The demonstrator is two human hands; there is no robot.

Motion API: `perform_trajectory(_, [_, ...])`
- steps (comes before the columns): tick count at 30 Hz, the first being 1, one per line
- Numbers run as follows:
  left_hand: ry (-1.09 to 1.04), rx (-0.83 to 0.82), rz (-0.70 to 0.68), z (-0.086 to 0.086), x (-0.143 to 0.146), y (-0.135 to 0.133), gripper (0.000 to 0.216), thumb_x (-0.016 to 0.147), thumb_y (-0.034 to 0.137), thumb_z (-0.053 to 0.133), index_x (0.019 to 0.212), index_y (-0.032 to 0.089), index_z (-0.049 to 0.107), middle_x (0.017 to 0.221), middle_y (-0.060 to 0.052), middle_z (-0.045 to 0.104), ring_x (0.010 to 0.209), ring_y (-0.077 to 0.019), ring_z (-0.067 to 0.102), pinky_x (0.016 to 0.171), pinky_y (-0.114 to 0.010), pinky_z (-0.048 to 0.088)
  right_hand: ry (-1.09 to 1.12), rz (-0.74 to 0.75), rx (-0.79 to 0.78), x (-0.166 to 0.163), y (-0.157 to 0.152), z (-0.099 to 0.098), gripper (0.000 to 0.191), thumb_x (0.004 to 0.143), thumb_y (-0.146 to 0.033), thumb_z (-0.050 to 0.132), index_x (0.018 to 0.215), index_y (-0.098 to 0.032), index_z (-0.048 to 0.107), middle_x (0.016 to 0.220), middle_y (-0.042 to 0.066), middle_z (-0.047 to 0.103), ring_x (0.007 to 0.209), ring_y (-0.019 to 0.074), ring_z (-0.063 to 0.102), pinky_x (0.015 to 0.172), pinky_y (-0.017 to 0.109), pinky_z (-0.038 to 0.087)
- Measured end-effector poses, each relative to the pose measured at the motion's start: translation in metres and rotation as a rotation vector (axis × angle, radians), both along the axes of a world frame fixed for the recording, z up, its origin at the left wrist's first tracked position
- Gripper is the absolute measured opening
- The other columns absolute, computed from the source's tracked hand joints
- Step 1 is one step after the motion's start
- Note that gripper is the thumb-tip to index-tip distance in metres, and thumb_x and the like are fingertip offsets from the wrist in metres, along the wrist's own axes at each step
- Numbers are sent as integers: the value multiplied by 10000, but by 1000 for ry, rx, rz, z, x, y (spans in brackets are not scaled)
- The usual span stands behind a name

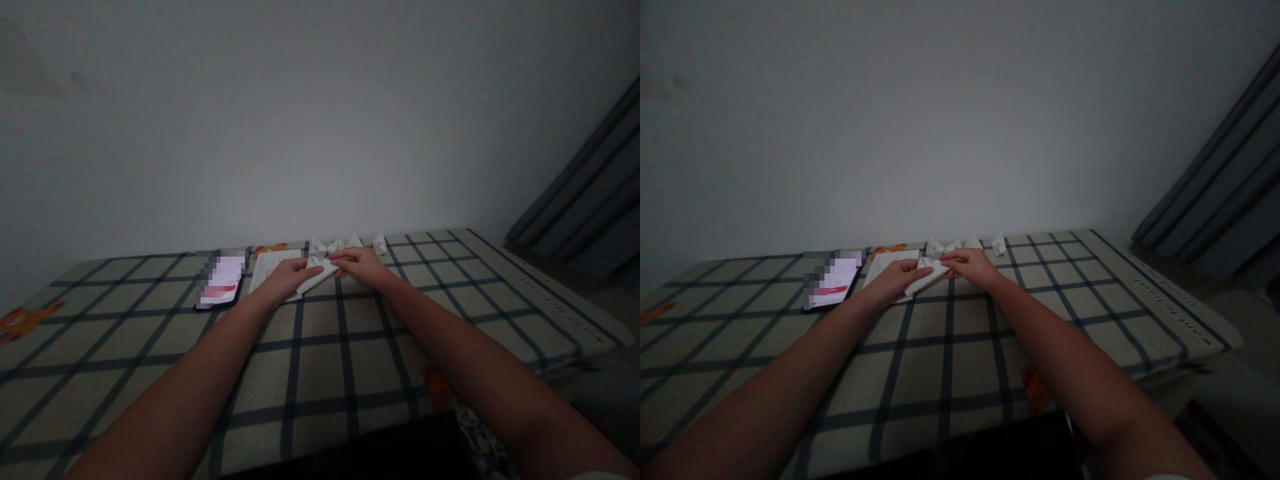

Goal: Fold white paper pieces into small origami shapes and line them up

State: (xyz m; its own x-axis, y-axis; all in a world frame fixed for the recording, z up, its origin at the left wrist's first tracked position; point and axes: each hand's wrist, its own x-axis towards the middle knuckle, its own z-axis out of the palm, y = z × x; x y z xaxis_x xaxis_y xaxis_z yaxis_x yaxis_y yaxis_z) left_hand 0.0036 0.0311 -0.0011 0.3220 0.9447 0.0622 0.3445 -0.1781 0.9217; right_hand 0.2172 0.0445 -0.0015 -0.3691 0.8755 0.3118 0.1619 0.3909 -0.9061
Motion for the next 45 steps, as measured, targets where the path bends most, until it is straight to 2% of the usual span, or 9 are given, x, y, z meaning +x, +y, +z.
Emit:
perform_trajectory(4, [140,12,11,3,0,-5,432,667,556,638,692,126,663,539,-12,555,458,-107,432,436,-228,238,-27,3,24,-2,-6,5,376,758,-334,642,1102,-184,641,719,19,694,614,133,647,631,262,522])
perform_trajectory(8, [50,23,-12,4,4,-8,437,705,560,602,727,128,662,554,-9,561,466,-103,424,451,-228,265,59,-37,-13,-3,-8,9,574,786,-368,618,1308,-184,469,640,-6,671,583,129,638,610,253,517])
perform_trajectory(10, [9,27,20,5,6,-10,440,711,565,592,729,130,653,564,-8,566,472,-102,424,452,-227,270,86,-26,-54,-3,-6,8,486,810,-422,574,1213,-151,544,656,15,674,559,120,629,580,243,510])
perform_trajectory(12, [10,35,61,6,7,-11,437,706,568,595,687,134,632,537,-1,544,460,-98,409,441,-226,255,71,-9,-65,-3,-3,6,390,808,-469,556,957,-119,644,692,47,682,552,107,620,566,231,500])
perform_trajectory(15, [10,22,72,8,8,-12,413,702,547,608,616,143,600,465,20,479,420,-83,362,427,-228,228,32,-1,-39,-3,-1,5,393,784,-500,573,714,-118,629,693,61,683,557,97,609,573,223,491])
perform_trajectory(20, [5,-35,14,6,8,-11,357,690,489,643,620,140,618,438,17,477,386,-75,350,411,-229,209,35,-21,-32,-3,-4,7,422,776,-536,562,658,-133,611,618,36,658,527,91,579,555,221,477])
perform_trajectory(28, [-26,-70,7,2,9,-9,335,664,463,684,692,129,674,522,-34,587,464,-112,501,445,-228,314,13,17,-79,-3,-6,8,451,794,-552,519,627,-140,596,588,21,631,511,90,573,545,220,469])
perform_trajectory(34, [-14,-95,3,0,10,-10,364,661,481,685,759,130,679,545,-43,610,454,-110,497,418,-223,274,-30,73,-53,-2,-6,7,361,795,-482,562,680,-143,601,621,17,642,531,94,575,563,227,466])
perform_trajectory(45, [16,-54,11,1,11,-11,398,670,514,662,791,136,686,572,-50,628,469,-115,513,417,-217,261,-51,119,-108,-4,-8,7,326,789,-458,575,673,-154,588,598,5,635,531,96,581,552,224,459])
